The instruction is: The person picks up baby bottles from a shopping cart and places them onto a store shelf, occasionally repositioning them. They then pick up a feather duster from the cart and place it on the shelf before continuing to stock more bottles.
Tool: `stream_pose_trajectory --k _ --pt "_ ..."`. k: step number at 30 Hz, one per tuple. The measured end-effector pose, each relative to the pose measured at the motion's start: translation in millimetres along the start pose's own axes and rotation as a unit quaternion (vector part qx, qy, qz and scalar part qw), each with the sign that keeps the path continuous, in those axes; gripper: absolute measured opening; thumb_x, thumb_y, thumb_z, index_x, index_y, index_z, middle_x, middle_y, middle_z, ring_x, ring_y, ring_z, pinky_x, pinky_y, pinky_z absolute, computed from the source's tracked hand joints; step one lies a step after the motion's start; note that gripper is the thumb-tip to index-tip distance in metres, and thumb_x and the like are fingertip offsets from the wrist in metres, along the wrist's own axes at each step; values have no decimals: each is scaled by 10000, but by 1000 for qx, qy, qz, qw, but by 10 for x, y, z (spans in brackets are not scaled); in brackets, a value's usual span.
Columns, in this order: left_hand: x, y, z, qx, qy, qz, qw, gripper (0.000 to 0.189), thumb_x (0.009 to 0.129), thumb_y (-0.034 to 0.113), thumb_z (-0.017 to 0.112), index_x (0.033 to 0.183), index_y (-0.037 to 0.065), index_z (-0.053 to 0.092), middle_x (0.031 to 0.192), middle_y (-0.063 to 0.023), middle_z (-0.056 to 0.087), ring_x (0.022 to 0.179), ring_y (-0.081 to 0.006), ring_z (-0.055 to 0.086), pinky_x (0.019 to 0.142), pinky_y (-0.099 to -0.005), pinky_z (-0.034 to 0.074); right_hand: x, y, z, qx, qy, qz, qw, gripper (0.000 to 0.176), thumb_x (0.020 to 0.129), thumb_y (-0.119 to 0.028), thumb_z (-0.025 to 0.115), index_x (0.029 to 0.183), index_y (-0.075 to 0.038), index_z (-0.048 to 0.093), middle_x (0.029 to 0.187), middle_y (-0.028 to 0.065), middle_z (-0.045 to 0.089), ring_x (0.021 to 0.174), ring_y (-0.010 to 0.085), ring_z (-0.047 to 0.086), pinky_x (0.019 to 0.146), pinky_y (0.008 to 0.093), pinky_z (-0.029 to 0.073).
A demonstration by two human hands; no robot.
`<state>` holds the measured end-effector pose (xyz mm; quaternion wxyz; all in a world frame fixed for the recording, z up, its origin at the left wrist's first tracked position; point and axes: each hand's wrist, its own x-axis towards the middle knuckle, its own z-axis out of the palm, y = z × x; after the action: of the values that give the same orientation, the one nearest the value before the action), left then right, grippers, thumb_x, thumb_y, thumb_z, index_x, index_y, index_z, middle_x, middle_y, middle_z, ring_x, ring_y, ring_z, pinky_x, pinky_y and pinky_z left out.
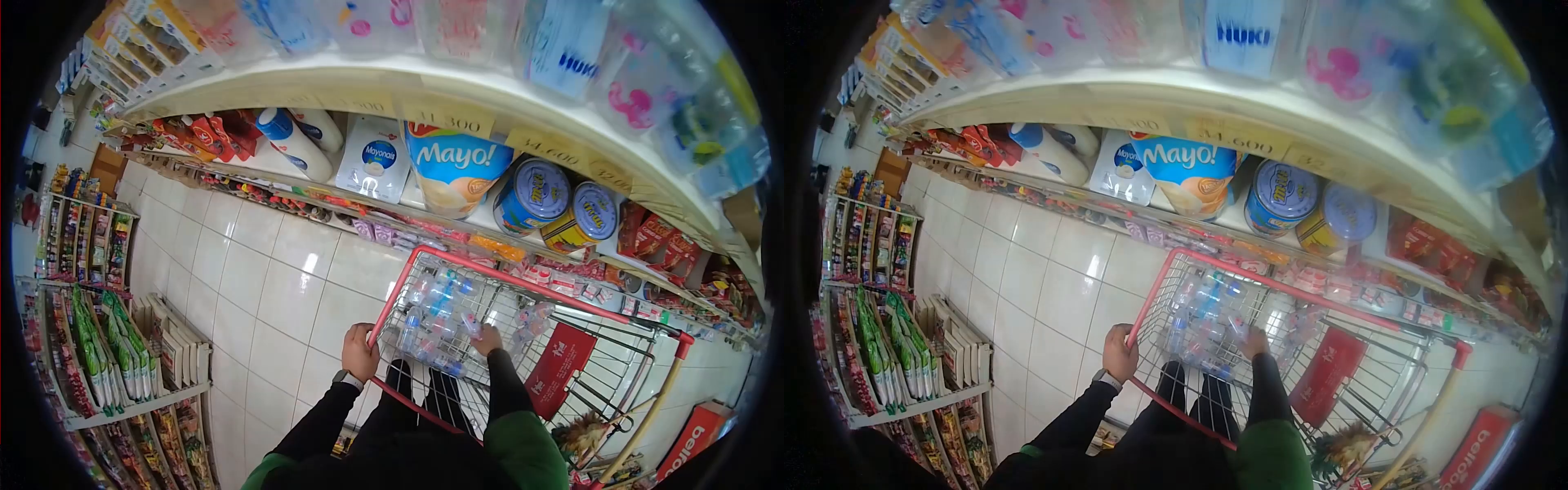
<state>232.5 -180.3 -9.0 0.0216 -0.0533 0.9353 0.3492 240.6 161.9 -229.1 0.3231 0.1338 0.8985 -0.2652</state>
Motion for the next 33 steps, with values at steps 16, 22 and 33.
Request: stream_pose_trajectory --k 16,22,33 --pt "751 546 -1374 -208 172 191 944 758 772 106 776 1389 -1 348 1287 -149 437 1136 -261 479 966 -383 419 -2639 -1612 -3091 474 223 -164 836 228 935 -209 656 1102 -57 620 821 -21 604 672 50 523 574 226 420" --pt "628 2278 -4078 -339 273 478 763 640 913 363 595 1417 29 385 1427 -159 451 1337 -306 434 1127 -446 318 -3481 -2478 -3829 367 307 -245 844 194 954 -254 637 996 -65 638 739 -48 566 643 26 478 556 209 380" --pt "-1199 629 -6184 -258 280 777 501 662 1005 572 332 1567 287 132 1650 53 -42 1509 -206 -51 1158 -622 -77 -3904 -3202 -4375 178 373 -329 849 317 908 -303 671 884 13 654 669 24 604 631 67 519 568 262 415"
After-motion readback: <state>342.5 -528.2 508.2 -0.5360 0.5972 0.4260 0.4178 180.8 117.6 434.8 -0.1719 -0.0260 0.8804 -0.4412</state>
